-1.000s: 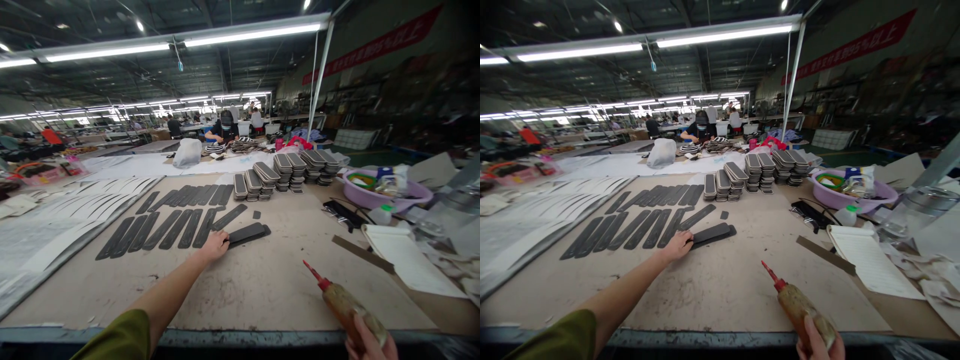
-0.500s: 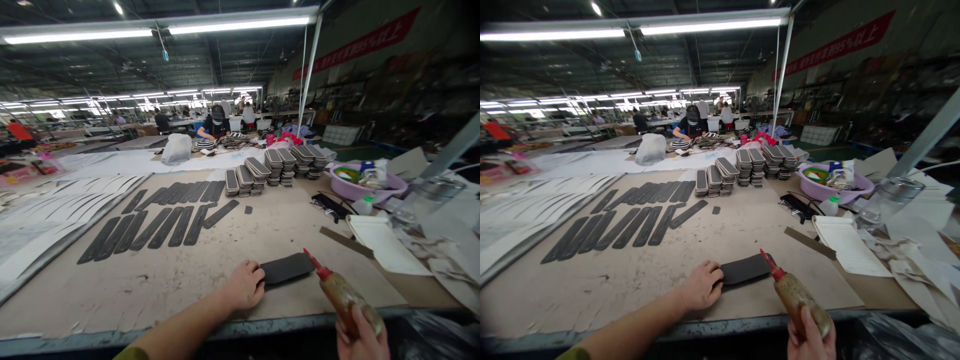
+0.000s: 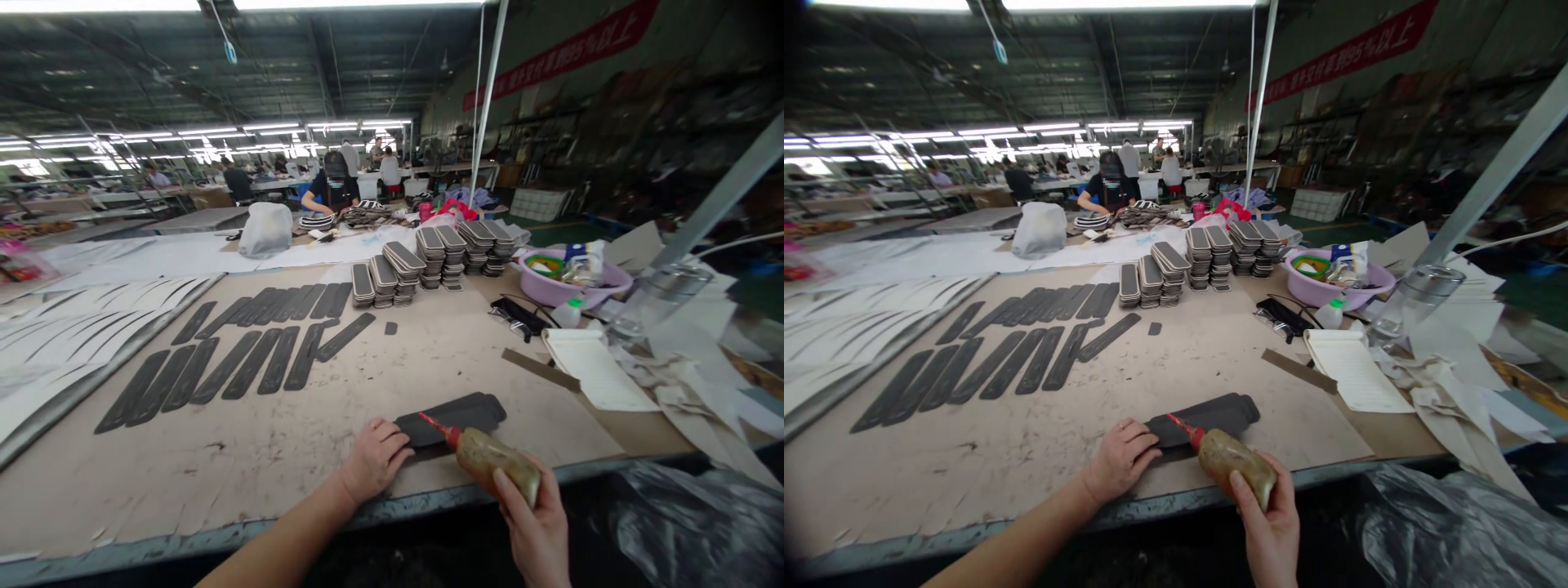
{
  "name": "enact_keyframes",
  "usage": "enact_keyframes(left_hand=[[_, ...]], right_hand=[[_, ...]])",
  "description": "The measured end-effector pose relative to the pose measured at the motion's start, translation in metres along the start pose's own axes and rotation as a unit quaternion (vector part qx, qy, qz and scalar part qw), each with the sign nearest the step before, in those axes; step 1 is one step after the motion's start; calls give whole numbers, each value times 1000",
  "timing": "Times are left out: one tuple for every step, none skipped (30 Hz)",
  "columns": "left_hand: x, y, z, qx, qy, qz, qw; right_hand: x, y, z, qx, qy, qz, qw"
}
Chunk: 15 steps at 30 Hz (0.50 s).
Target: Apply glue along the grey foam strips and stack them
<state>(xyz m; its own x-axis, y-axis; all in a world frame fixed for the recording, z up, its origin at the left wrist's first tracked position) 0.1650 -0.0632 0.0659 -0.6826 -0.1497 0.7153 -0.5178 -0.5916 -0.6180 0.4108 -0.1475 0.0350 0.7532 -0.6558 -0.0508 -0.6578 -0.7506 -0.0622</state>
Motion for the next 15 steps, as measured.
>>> enact_keyframes(left_hand=[[-1,-2,-3,15,-5,-6,1000],[-2,-4,-6,32,-8,-14,999],[-3,-6,-9,47,-7,-23,999],[-3,-7,-10,52,1,-33,998],[-3,-8,-10,51,14,-40,998],[-1,-8,-9,44,30,-44,998],[2,-6,-8,33,46,-45,997],[6,-3,-7,25,56,-41,997],[11,0,-8,21,59,-32,998],[16,5,-10,20,54,-21,998],[20,10,-12,21,46,-10,999],[23,15,-15,22,37,-2,999],[25,19,-17,22,31,4,999],[25,23,-19,21,25,9,999],[24,26,-20,18,22,11,1000]], right_hand=[[1,0,0,0,-1,5,1000],[2,-1,1,-4,-7,11,1000],[2,-1,1,-11,-14,17,1000],[3,-2,2,-20,-22,23,999],[4,-2,3,-29,-30,28,999],[4,-2,3,-37,-36,30,998],[5,-2,4,-42,-38,31,998],[5,-1,4,-44,-36,31,998],[5,0,3,-42,-30,29,998],[5,0,2,-37,-19,25,999],[4,2,1,-30,-6,19,999],[2,3,-1,-21,8,13,1000],[0,5,-3,-10,24,5,1000],[-2,6,-7,1,38,-4,999],[-6,8,-10,13,52,-13,998]])
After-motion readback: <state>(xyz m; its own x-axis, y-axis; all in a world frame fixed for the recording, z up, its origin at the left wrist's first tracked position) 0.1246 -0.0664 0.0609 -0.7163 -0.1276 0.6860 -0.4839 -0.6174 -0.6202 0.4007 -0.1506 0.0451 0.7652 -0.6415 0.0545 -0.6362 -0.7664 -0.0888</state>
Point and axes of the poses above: each hand's wrist, its own y-axis away from the middle knuckle, its own x-axis out of the back of the hand, z = x × y, the point moved 8 cm from there along -y, towards the middle knuckle, and after that the axes turned 3 degrees about z, right-handed, at the moved point
